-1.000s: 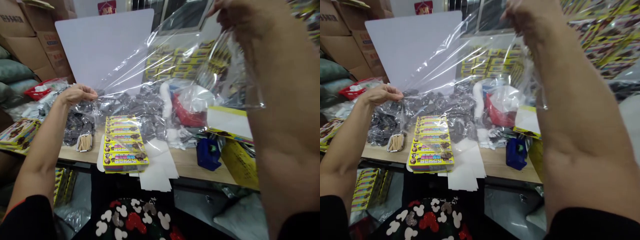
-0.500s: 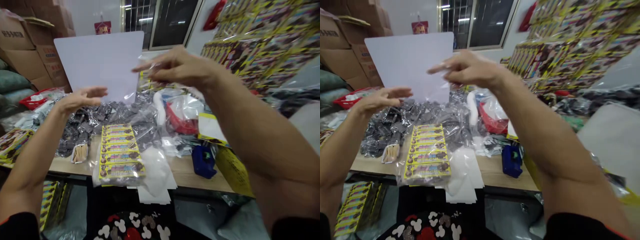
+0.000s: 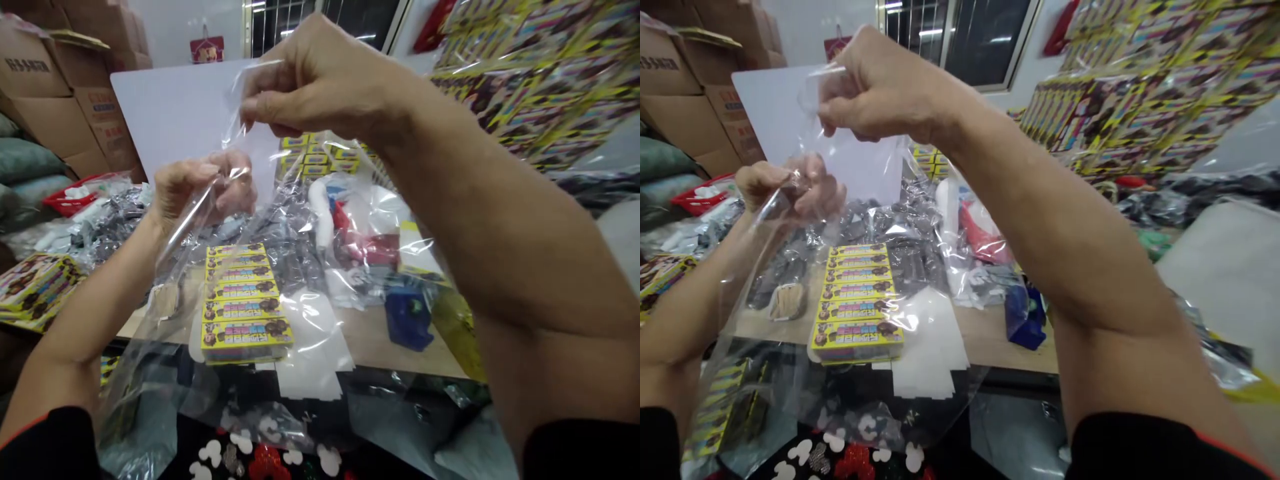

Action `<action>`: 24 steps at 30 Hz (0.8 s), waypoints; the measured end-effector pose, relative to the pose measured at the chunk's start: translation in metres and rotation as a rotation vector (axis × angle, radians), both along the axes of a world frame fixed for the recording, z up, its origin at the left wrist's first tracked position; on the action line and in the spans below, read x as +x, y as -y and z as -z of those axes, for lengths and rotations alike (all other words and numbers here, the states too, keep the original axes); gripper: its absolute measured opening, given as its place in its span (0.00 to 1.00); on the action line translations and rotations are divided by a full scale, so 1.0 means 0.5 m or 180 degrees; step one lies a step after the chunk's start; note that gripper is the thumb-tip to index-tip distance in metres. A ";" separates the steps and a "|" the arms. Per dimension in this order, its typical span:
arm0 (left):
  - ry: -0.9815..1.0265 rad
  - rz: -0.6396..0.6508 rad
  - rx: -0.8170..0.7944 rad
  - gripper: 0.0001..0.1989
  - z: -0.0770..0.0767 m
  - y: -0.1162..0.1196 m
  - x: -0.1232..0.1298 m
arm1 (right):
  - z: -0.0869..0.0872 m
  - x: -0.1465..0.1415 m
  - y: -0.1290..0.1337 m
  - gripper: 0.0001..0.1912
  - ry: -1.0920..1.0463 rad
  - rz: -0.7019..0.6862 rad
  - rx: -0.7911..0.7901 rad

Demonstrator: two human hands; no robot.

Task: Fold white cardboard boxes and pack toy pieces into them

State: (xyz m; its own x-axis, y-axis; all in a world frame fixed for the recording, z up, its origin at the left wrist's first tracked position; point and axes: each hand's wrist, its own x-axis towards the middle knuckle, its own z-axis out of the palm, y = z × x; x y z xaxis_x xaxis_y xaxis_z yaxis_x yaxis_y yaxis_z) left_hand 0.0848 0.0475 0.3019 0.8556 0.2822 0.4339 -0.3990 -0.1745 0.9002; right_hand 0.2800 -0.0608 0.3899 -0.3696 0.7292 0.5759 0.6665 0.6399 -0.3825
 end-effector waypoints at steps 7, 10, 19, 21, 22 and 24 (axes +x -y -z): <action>0.1195 -0.0567 -0.0734 0.20 0.000 0.044 0.008 | -0.007 0.060 -0.069 0.11 -0.1250 -0.0394 -0.0162; 0.1248 -0.0744 -0.1068 0.22 -0.005 0.037 0.048 | 0.006 0.057 -0.093 0.13 -0.1523 -0.0299 -0.0286; 0.0830 -0.0639 -0.1302 0.19 0.061 0.042 0.124 | 0.016 0.053 -0.125 0.18 -0.0836 0.1217 0.0432; 0.1064 -0.0798 -0.1115 0.19 0.066 0.043 0.116 | 0.019 0.074 -0.128 0.18 -0.1197 0.1160 0.0223; 0.1183 -0.0849 -0.0984 0.20 0.068 0.043 0.115 | 0.022 0.083 -0.131 0.18 -0.1380 0.1140 0.0174; 0.1381 -0.0884 -0.0748 0.23 0.077 0.041 0.118 | 0.029 0.099 -0.142 0.17 -0.1682 0.1168 0.0137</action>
State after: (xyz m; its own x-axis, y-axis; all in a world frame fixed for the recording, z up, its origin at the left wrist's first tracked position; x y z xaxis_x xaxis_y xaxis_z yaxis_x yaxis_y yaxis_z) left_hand 0.1437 0.0267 0.2633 0.4927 0.6027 0.6276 -0.7087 -0.1405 0.6913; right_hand 0.3294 0.0101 0.3755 0.2410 0.7265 0.6435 0.5735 0.4283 -0.6983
